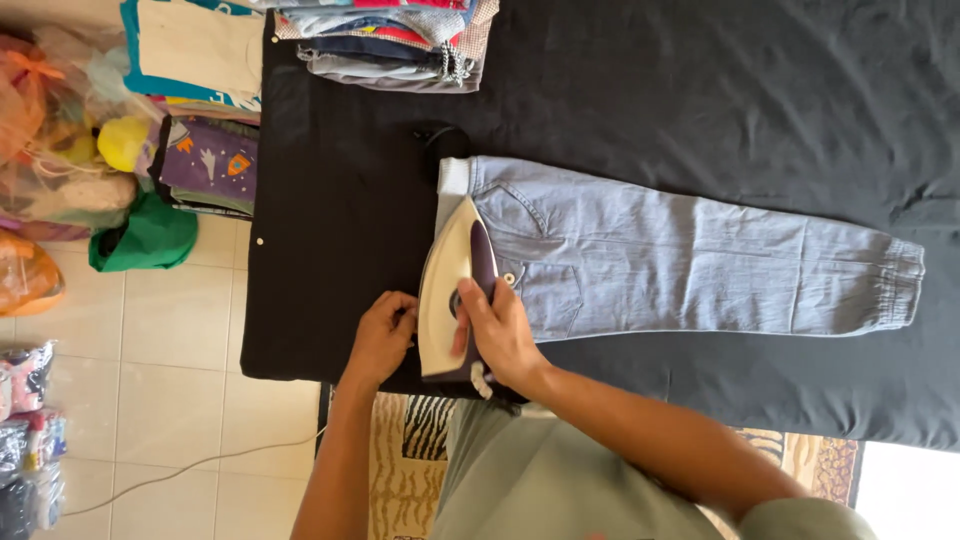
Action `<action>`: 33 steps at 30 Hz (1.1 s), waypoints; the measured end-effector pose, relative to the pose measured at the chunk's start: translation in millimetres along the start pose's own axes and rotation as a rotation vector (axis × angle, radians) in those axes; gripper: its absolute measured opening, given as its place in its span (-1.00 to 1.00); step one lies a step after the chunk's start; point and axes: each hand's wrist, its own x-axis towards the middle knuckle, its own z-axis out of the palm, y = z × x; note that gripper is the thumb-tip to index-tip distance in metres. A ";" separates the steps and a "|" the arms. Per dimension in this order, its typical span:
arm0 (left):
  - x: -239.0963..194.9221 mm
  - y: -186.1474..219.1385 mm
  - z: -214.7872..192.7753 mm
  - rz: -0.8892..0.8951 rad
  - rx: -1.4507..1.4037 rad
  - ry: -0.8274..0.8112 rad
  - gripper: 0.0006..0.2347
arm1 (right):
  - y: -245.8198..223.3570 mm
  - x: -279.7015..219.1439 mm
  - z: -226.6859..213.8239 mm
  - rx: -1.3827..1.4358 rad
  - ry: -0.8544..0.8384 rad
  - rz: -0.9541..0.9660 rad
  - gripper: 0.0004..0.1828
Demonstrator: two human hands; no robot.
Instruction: Ironing a pair of light blue pants on an ironing board.
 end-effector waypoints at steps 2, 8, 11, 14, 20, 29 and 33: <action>0.9 -1.6 -0.9 -0.013 0.009 -0.012 -0.90 | 0.0 5.0 3.0 -0.050 -0.010 -0.144 -0.57; 18.3 -35.1 -8.4 -0.105 -0.204 -0.078 -0.81 | -6.7 -6.0 -6.9 -0.099 -0.067 -0.070 -0.58; 12.2 -14.9 -8.7 -0.117 -0.216 0.023 -0.83 | 1.2 9.6 10.2 0.019 -0.033 -0.092 -0.62; 11.3 -0.2 -14.2 -0.106 -0.125 0.158 -0.81 | -7.1 -3.7 1.3 -0.040 -0.129 0.051 -0.63; 15.1 37.9 5.0 0.262 0.287 0.486 -0.78 | -49.7 -52.9 -68.4 -0.268 -0.161 0.036 -0.63; 38.9 92.3 121.9 0.704 0.727 0.222 -0.45 | -68.8 -47.0 -167.2 -0.605 0.273 -0.002 -0.55; 61.6 79.6 131.1 0.664 0.848 0.142 -0.43 | -81.1 -30.6 -168.0 -0.663 0.334 -0.058 -0.53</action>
